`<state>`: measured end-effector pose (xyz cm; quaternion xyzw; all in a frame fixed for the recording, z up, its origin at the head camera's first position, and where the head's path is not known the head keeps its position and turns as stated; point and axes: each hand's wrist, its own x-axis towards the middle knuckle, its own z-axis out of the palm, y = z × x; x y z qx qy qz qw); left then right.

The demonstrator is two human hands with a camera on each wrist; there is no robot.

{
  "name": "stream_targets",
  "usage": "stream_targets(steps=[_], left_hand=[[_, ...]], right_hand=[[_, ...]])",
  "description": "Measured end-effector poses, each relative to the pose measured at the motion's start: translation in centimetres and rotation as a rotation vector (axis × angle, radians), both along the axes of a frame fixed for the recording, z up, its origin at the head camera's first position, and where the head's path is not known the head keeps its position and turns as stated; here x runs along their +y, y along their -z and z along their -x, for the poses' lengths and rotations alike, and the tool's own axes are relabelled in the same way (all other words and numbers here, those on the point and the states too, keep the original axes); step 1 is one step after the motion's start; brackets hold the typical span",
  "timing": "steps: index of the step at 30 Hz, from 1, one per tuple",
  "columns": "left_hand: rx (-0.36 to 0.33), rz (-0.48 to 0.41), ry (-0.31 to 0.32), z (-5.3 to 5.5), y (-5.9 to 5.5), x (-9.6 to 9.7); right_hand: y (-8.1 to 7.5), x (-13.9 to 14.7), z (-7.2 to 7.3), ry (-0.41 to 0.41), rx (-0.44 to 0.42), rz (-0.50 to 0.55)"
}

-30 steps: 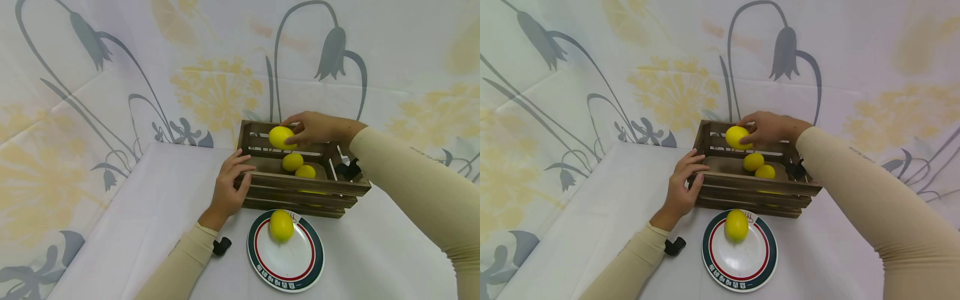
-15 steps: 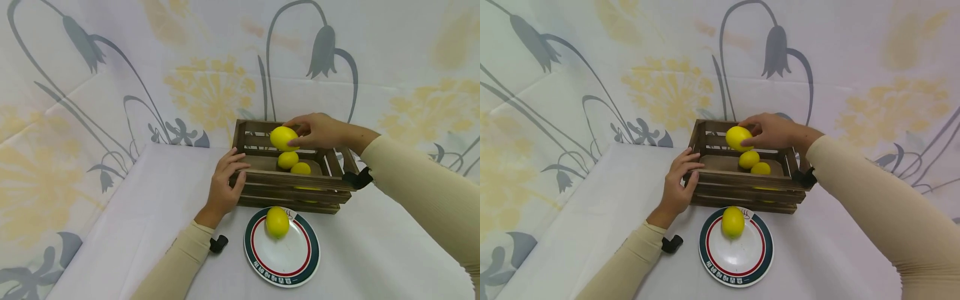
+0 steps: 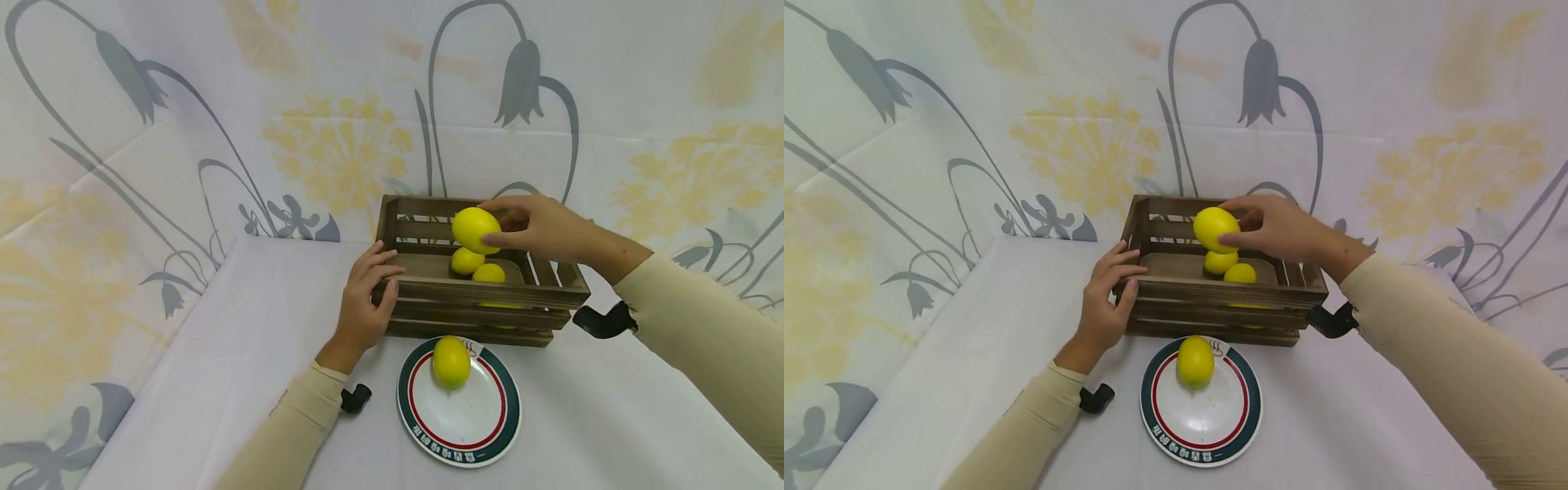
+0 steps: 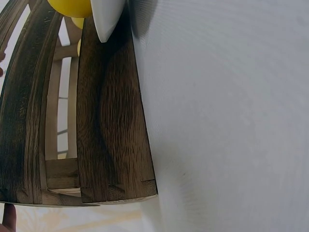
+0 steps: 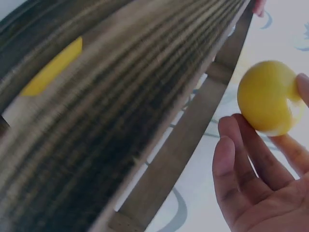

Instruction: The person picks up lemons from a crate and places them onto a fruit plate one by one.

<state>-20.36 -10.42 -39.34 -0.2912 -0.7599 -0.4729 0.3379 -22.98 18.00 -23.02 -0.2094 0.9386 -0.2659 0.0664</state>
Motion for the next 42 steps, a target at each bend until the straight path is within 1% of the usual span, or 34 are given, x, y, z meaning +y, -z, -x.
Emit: stream_targets(steps=[4,12,16,19,23,28,32,37,42], left_hand=[[0.009,-0.006,-0.005,0.1,0.0,-0.3],[0.011,-0.01,0.008,0.1,0.2,0.0],[0.011,-0.009,0.013,0.1,0.1,0.2],[0.003,-0.005,0.009,0.1,0.3,0.3],[0.003,0.009,0.0,0.1,0.7,0.3],[0.018,0.023,-0.019,0.1,0.4,0.0],[0.018,0.032,-0.026,0.1,0.5,0.0],[0.029,0.027,-0.026,0.0,0.4,-0.1],[0.028,0.031,-0.022,0.1,0.3,0.0]], right_hand=[[0.2,0.0,-1.0,0.036,0.033,0.029],[1.2,0.1,-3.2,0.063,0.079,0.097],[1.8,0.4,-4.1,0.053,0.094,0.127],[2.4,0.6,-4.7,0.039,0.111,0.15],[3.1,0.7,-5.6,0.051,0.12,0.174],[3.6,0.7,-6.7,0.035,0.143,0.231],[4.0,0.8,-7.6,0.036,0.166,0.249],[4.4,0.8,-8.6,0.055,0.158,0.256],[5.0,0.9,-9.6,0.042,0.156,0.291]])
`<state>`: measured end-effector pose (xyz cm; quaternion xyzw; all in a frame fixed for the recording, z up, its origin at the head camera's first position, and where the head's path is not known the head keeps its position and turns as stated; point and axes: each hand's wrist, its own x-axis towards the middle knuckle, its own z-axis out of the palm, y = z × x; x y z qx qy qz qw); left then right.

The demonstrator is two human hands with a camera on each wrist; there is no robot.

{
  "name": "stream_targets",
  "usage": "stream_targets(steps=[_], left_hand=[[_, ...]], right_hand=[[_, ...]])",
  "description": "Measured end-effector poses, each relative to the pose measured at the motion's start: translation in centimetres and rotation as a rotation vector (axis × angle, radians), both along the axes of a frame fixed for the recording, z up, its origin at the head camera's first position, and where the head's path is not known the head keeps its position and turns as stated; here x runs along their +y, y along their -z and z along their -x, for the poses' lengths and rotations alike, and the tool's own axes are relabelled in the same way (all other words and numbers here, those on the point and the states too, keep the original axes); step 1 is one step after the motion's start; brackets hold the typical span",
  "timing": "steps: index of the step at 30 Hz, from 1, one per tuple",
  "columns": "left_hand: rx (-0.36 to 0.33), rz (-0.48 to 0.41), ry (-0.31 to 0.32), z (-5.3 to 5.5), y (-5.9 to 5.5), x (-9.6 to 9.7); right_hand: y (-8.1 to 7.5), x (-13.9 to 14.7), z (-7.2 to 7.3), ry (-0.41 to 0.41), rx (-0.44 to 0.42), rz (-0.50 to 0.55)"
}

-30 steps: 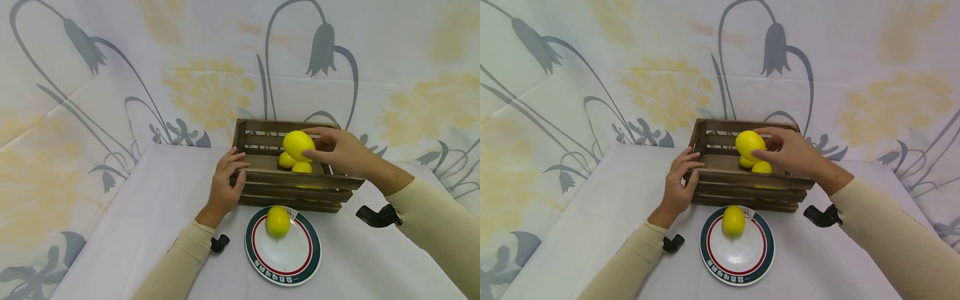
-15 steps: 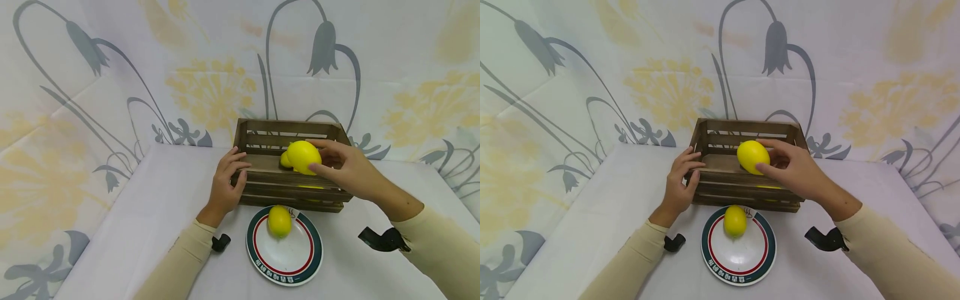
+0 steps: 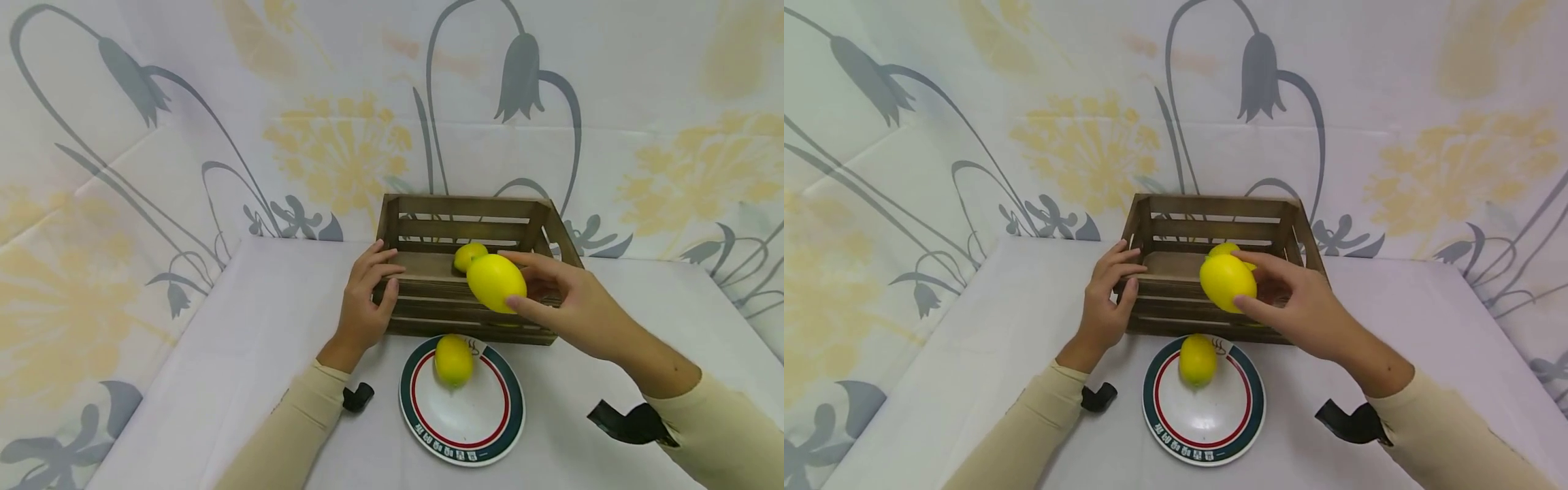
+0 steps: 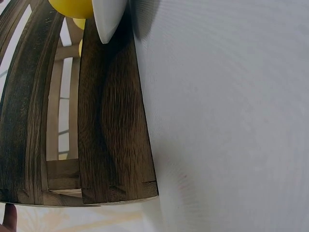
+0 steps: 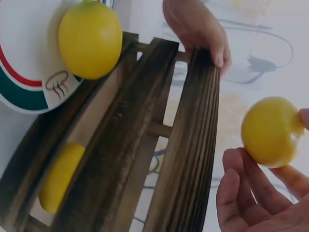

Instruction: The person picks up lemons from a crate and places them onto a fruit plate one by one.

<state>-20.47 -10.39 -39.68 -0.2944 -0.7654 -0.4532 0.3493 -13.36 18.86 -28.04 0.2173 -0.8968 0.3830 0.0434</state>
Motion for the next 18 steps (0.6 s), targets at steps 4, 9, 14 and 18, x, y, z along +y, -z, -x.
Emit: stream_targets(steps=[4,9,14,18], left_hand=[[0.0,0.001,0.002,0.0,0.0,0.0],[-0.006,0.001,0.002,0.0,-0.1,0.0],[-0.027,0.006,0.002,-0.1,-0.1,0.1],[-0.027,0.001,-0.002,-0.2,-0.1,0.1]], right_hand=[[0.8,-0.1,-0.5,-0.026,0.005,0.027],[1.9,-0.1,-1.0,-0.02,0.0,0.031],[2.8,-0.1,-1.6,-0.019,-0.001,0.04],[3.5,-0.3,-1.9,-0.035,-0.006,0.065]])
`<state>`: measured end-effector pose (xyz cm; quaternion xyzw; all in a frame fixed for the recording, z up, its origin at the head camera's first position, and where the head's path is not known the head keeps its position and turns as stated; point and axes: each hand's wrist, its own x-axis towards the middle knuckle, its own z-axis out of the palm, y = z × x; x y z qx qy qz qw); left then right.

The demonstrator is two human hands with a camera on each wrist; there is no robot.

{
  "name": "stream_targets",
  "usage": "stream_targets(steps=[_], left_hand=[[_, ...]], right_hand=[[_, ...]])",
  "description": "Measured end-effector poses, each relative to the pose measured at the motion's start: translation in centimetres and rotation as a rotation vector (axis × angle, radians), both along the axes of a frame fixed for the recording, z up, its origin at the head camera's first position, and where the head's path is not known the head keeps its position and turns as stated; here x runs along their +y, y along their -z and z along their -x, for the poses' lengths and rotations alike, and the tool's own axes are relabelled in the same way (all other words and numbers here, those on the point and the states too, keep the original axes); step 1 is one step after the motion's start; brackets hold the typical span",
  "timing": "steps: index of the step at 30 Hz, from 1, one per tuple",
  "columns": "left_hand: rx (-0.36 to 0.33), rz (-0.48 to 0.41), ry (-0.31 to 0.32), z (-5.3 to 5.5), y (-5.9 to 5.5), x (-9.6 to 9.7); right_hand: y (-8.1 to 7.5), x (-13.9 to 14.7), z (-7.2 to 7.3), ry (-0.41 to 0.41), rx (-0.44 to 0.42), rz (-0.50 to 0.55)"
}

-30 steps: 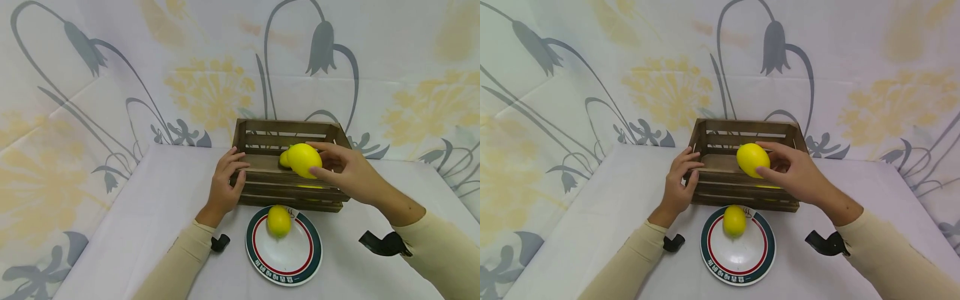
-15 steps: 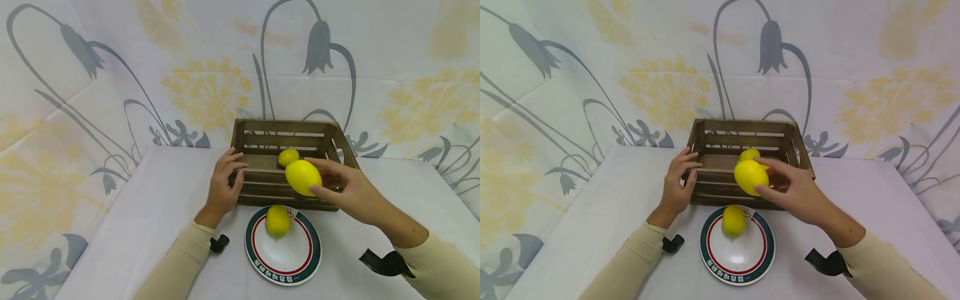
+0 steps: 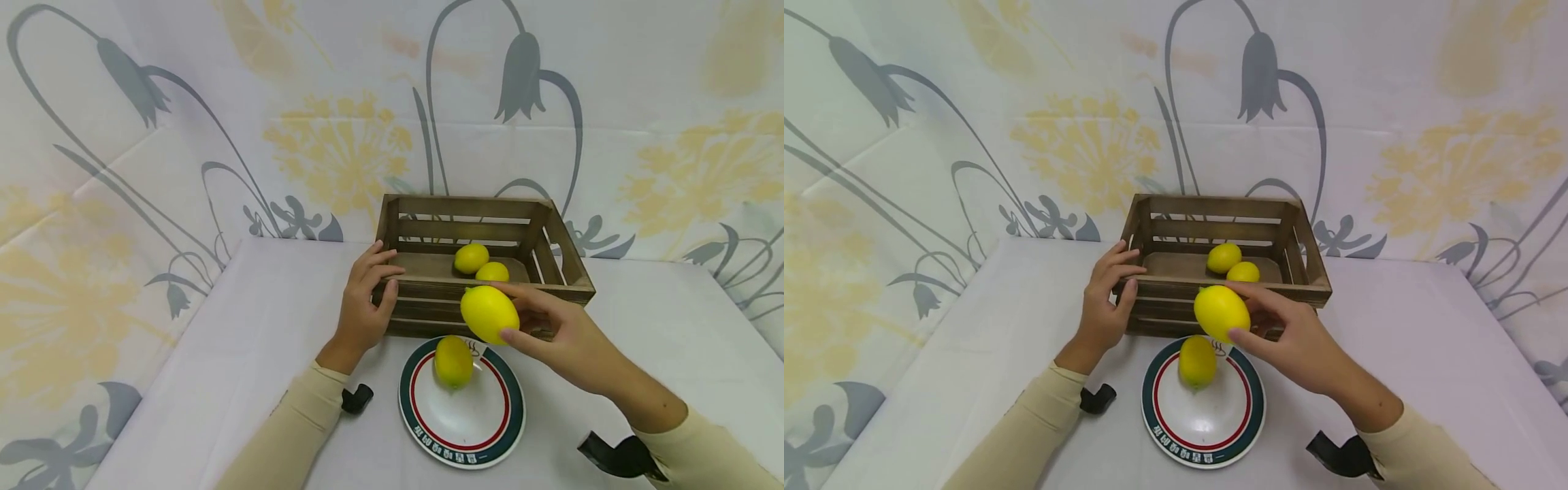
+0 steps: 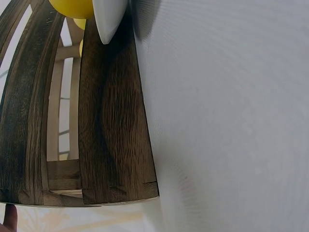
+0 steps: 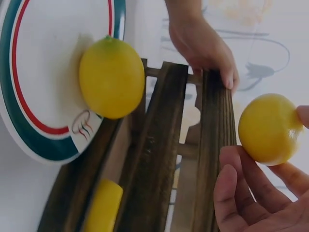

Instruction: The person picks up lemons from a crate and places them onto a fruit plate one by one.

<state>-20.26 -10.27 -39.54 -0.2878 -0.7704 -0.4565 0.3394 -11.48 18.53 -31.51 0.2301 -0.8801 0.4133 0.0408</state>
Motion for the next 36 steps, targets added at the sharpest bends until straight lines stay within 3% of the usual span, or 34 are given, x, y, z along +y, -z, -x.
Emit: stream_targets(steps=[10,27,36], left_hand=[[0.009,-0.003,0.007,0.0,-0.1,0.0],[0.009,0.019,-0.014,-0.1,0.1,-0.1],[0.01,0.02,-0.008,0.0,0.0,-0.1]], right_hand=[[2.1,-0.4,-0.7,0.006,-0.063,0.03],[5.6,-0.2,-0.6,-0.032,-0.163,0.081],[6.4,0.6,0.2,-0.003,-0.14,0.025]])
